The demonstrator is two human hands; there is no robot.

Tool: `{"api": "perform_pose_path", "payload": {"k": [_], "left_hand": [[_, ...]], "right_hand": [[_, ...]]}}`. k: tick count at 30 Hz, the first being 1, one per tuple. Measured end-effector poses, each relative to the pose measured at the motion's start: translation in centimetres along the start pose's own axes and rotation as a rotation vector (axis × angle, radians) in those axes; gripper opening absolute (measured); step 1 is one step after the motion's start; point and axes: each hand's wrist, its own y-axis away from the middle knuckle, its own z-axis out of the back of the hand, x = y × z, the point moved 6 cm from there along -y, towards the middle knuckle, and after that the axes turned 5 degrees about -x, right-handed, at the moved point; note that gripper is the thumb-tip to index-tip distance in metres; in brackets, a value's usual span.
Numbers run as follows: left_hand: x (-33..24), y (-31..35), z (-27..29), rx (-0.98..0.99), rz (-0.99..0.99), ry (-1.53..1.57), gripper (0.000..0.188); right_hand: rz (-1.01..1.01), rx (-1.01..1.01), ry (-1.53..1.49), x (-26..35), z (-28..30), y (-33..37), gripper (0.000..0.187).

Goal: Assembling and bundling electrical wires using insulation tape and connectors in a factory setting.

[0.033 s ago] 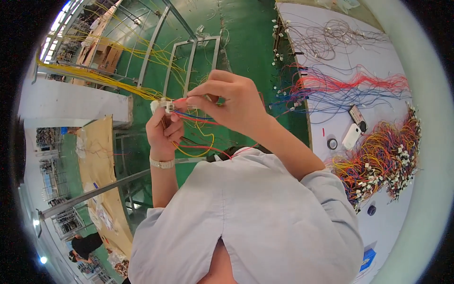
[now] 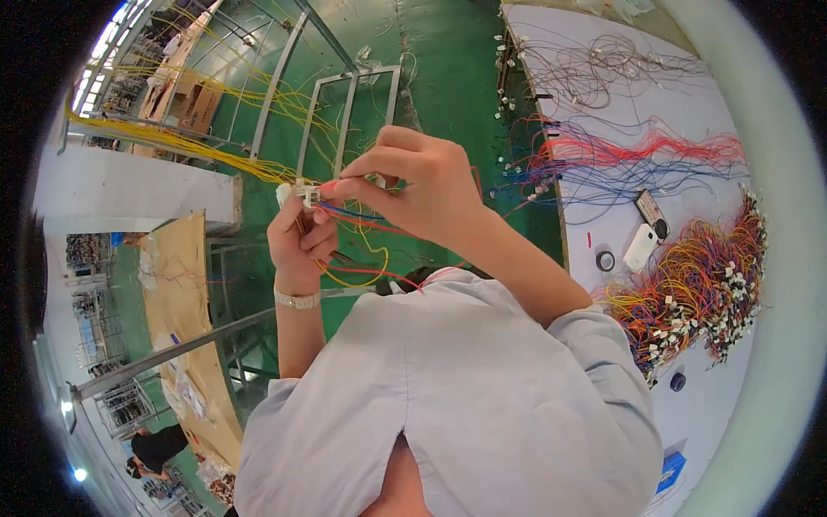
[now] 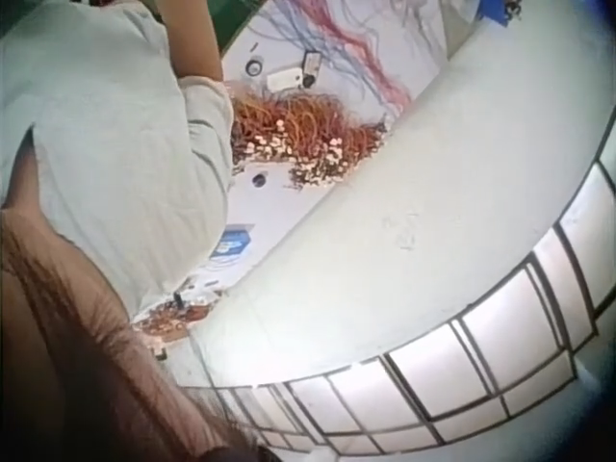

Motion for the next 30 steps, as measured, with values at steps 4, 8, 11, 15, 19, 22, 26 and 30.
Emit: {"api": "perform_pose_path", "payload": {"k": [4, 8, 11, 15, 19, 22, 26, 30], "left_hand": [[0.5, -0.1, -0.6, 0.026, 0.006, 0.083, 0.047], [0.3, -0.1, -0.6, 0.033, 0.011, 0.035, 0.048], [0.1, -0.1, -1.1, 0.069, 0.021, 0.002, 0.049], [-0.1, -0.1, -0.7, -0.092, -0.022, -0.162, 0.051], [-0.4, -0.1, -1.1, -0.087, -0.097, -0.216, 0.051], [-0.3, 0.0, -1.7, 0.031, -0.094, -0.182, 0.053], [-0.3, 0.1, -1.7, 0.051, -0.090, -0.186, 0.055], [-0.4, 0.4, -2.0, 0.037, -0.145, -0.329, 0.054]], "right_hand": [[0.070, 0.030, 0.178, 0.9, 0.5, -0.4, 0.015], [0.166, 0.033, 0.225, 1.5, 0.7, -0.3, 0.016], [0.182, 0.029, 0.266, 1.7, 0.8, -0.3, 0.016], [0.248, 0.046, 0.282, 2.2, 1.0, -0.4, 0.015], [0.059, 0.132, 0.157, 1.5, 1.0, -0.4, 0.012], [-0.085, 0.149, 0.057, 0.9, 1.0, -0.3, 0.012], [-0.242, 0.149, -0.005, 0.1, 0.8, -0.3, 0.015], [-0.267, 0.143, -0.006, 0.0, 0.7, -0.1, 0.015]]}}
